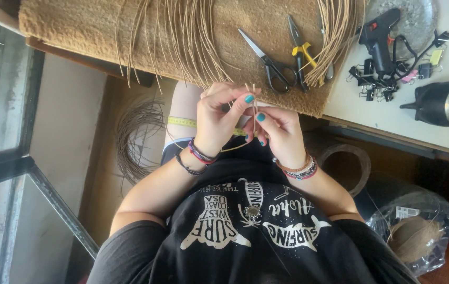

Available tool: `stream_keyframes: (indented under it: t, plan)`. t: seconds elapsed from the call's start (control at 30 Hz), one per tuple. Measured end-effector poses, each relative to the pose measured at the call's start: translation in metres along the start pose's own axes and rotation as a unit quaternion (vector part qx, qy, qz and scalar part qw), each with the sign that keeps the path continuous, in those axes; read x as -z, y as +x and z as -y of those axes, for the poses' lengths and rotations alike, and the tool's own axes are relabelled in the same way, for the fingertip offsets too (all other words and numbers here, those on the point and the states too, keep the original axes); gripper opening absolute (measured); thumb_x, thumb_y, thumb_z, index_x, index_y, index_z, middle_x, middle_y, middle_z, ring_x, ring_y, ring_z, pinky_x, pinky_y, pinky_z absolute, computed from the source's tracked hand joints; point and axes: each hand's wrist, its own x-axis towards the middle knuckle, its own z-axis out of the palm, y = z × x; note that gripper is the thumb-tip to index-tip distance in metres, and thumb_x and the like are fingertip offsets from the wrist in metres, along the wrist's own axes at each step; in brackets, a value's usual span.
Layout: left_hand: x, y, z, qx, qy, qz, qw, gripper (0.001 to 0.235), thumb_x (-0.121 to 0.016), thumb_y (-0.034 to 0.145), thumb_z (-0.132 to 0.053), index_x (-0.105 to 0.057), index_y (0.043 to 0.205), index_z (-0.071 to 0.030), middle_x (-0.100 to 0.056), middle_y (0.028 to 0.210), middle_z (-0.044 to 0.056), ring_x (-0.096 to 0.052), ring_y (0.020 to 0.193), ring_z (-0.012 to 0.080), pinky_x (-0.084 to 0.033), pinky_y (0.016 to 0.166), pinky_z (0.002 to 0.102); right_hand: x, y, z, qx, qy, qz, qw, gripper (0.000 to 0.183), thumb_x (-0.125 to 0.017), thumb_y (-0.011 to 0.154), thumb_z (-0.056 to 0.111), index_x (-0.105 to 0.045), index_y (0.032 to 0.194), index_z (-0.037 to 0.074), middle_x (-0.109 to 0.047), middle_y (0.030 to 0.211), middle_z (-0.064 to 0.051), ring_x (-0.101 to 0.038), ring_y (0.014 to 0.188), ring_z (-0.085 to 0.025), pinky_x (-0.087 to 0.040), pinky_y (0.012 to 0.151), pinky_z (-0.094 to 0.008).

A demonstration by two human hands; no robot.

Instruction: The person measures a length of natural fiber cord against a measuring tape and cuts it with scissors. This process is repeated multiple times to produce several equal-length pieces.

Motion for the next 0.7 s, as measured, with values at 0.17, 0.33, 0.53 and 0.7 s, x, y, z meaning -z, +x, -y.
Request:
stream_keyframes:
  t: [0.17, 0.33, 0.53, 0.7]
  plan:
    - [-0.002, -0.001, -0.009, 0.009, 0.011, 0.02, 1.0, 0.01, -0.075, 0.097, -0.021, -0.079, 0.104, -0.017, -0.076, 0.085, 0.0, -0.07, 0.103, 0.0221, -0.04, 0.1, 0.036, 0.004, 0.0, 0.008, 0.0, -0.038, 0.028, 0.999, 0.026, -0.054, 0.103, 0.009, -0.071, 0.101, -0.01, -0.068, 0.066, -0.021, -0.066, 0.052, -0.02, -0.041, 0.038, -0.02]
    - [0.0, 0.002, -0.014, -0.003, 0.039, 0.056, 0.998, 0.012, -0.076, 0.096, -0.025, -0.078, 0.105, -0.017, -0.078, 0.094, 0.001, -0.069, 0.11, 0.0245, -0.035, 0.1, 0.039, 0.008, -0.001, 0.01, -0.006, -0.063, 0.041, 0.997, 0.026, -0.052, 0.104, 0.008, -0.071, 0.103, -0.009, -0.07, 0.07, -0.02, -0.072, 0.06, -0.023, -0.044, 0.041, -0.02]
    - [0.001, 0.005, -0.014, 0.0, 0.053, 0.07, 0.996, 0.005, -0.076, 0.096, -0.024, -0.079, 0.099, -0.02, -0.078, 0.093, -0.003, -0.07, 0.109, 0.02, -0.035, 0.098, 0.035, 0.004, 0.001, 0.026, -0.012, -0.11, 0.053, 0.992, 0.03, -0.054, 0.104, 0.012, -0.073, 0.085, -0.001, -0.065, 0.058, -0.012, -0.056, 0.046, -0.013, -0.04, 0.041, -0.018]
    - [-0.001, 0.009, -0.004, -0.002, 0.029, 0.002, 1.0, 0.007, -0.075, 0.096, -0.018, -0.078, 0.089, -0.017, -0.079, 0.086, -0.002, -0.073, 0.101, 0.0195, -0.041, 0.096, 0.033, 0.026, -0.003, 0.016, 0.022, -0.196, 0.037, 0.98, 0.017, -0.06, 0.102, 0.004, -0.073, 0.099, -0.005, -0.068, 0.067, -0.015, -0.062, 0.056, -0.016, -0.046, 0.047, -0.023]
